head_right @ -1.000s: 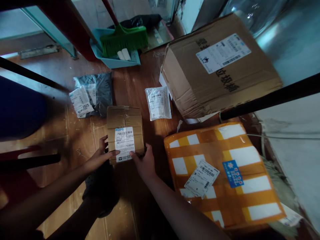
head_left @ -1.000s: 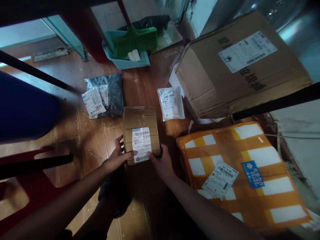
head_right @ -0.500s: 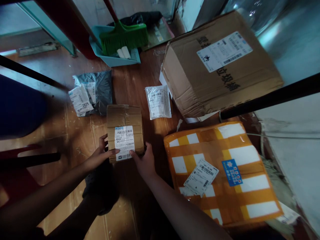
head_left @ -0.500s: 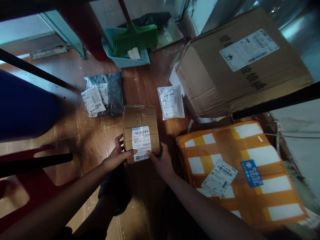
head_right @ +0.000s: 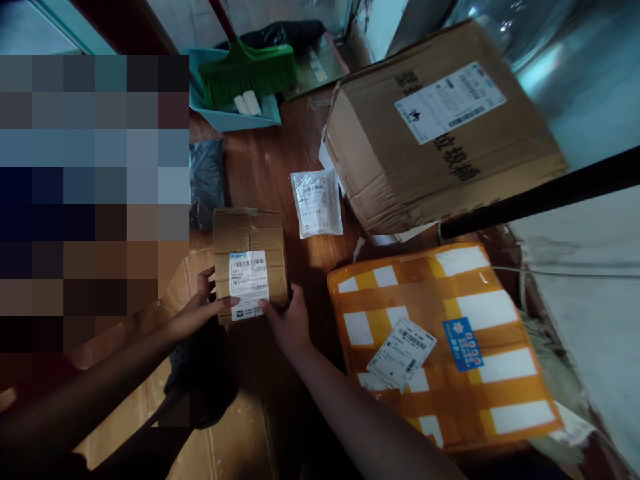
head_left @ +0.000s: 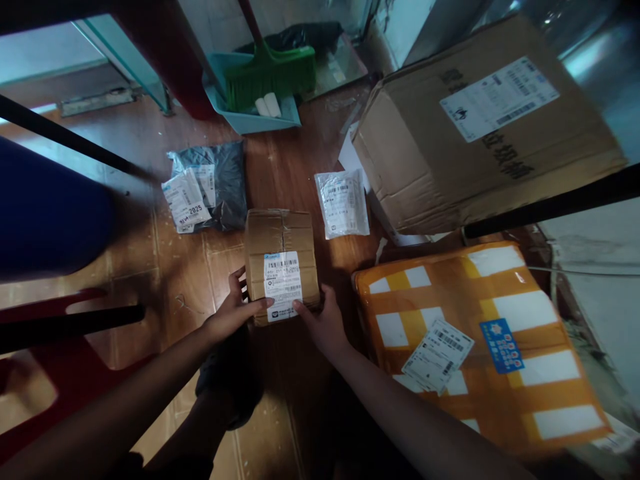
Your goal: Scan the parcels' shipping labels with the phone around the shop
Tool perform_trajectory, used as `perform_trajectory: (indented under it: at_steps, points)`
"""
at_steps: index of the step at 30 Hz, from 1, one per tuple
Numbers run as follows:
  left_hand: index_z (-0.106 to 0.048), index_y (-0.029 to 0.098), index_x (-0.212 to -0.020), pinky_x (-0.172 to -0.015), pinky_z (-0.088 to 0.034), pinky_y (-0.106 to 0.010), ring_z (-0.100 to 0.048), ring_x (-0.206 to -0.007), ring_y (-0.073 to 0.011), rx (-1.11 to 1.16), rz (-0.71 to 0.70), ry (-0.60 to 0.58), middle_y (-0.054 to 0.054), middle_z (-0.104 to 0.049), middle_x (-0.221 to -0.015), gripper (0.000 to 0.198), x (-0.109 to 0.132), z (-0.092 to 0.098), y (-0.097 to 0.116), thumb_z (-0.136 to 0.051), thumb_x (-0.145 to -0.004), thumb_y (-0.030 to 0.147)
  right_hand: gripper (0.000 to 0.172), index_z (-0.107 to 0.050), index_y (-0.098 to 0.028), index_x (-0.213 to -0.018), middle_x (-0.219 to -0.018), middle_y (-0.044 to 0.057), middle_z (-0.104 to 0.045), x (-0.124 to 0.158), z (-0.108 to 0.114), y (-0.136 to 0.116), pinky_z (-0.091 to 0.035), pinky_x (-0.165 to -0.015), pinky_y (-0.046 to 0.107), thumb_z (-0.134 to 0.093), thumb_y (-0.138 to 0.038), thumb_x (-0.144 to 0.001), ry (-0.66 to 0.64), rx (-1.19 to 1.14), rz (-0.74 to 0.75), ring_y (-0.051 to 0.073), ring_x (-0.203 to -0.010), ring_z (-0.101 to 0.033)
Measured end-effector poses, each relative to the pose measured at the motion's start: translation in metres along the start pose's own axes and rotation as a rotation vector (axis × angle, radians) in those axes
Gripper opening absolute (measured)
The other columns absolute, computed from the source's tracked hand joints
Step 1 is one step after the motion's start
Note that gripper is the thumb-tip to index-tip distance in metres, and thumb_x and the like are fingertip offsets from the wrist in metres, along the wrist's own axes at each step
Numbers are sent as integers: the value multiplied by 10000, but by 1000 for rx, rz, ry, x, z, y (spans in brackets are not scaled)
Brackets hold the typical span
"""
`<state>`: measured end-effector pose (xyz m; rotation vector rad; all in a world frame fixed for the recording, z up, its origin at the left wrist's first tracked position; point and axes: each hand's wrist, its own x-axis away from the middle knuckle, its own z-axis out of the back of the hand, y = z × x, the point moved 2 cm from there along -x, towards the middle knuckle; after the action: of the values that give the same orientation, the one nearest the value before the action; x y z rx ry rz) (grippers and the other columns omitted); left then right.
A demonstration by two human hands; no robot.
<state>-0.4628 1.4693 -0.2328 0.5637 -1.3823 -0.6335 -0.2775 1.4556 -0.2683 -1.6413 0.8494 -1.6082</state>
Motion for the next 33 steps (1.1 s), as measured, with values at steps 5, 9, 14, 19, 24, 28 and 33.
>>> perform_trajectory:
  at_steps: [5, 9, 14, 19, 24, 28, 33]
  points:
    - [-141, 306, -1340, -964, -478, -503, -490, -1228, -280, -2, -6, 1, -135, -426, -1396, 934, -1, 1, -2, -729, -616, 354, 569, -423, -201, -1096, -1097, 125, -656, 0, 0, -1, -529, -883, 430, -718, -424, -663, 17, -1, 12, 272, -1004, -649]
    - [-119, 306, -1354, -955, -488, -498, -501, -1218, -282, -10, -18, -4, -136, -433, -1389, 959, -1, 2, -2, -728, -615, 353, 570, -422, -203, -1105, -1103, 121, -658, 0, 0, 0, -528, -887, 429, -717, -422, -669, 8, -20, 6, 271, -1012, -647]
    - [-113, 296, -1365, -950, -496, -504, -491, -1229, -288, -33, -27, 8, -149, -393, -1420, 965, -2, 2, -5, -727, -622, 343, 580, -417, -192, -1116, -1119, 138, -640, -1, 0, 2, -514, -904, 440, -714, -429, -677, 3, 6, 14, 272, -1021, -637]
    - [-134, 294, -1345, -967, -495, -471, -482, -1247, -272, -21, -21, 3, -134, -402, -1428, 934, -2, 3, -7, -730, -628, 347, 619, -423, -175, -1130, -1118, 147, -642, 0, 2, 1, -516, -896, 442, -713, -462, -664, 13, 46, 10, 281, -1020, -638]
    - [-148, 258, -1319, -956, -504, -466, -489, -1242, -277, -26, -11, -5, -156, -437, -1395, 909, -2, 3, -5, -724, -623, 357, 740, -442, -173, -1168, -1148, 149, -644, -3, 1, -5, -494, -930, 463, -776, -490, -589, 87, 113, -30, 308, -1084, -611]
    - [-161, 256, -1309, -973, -494, -480, -481, -1252, -285, -41, -33, -10, -162, -421, -1403, 895, -3, 4, -6, -728, -627, 371, 689, -486, -186, -1142, -1123, 128, -668, -12, -8, -11, -511, -904, 441, -781, -489, -597, 86, 119, 18, 296, -1054, -632]
    - [-154, 271, -1316, -990, -475, -522, -502, -1235, -283, -36, -43, -17, -140, -473, -1361, 889, -5, 5, -11, -731, -647, 369, 654, -485, -200, -1131, -1093, 112, -682, -20, -12, -9, -528, -871, 425, -779, -457, -606, 83, 100, 62, 276, -1009, -652]
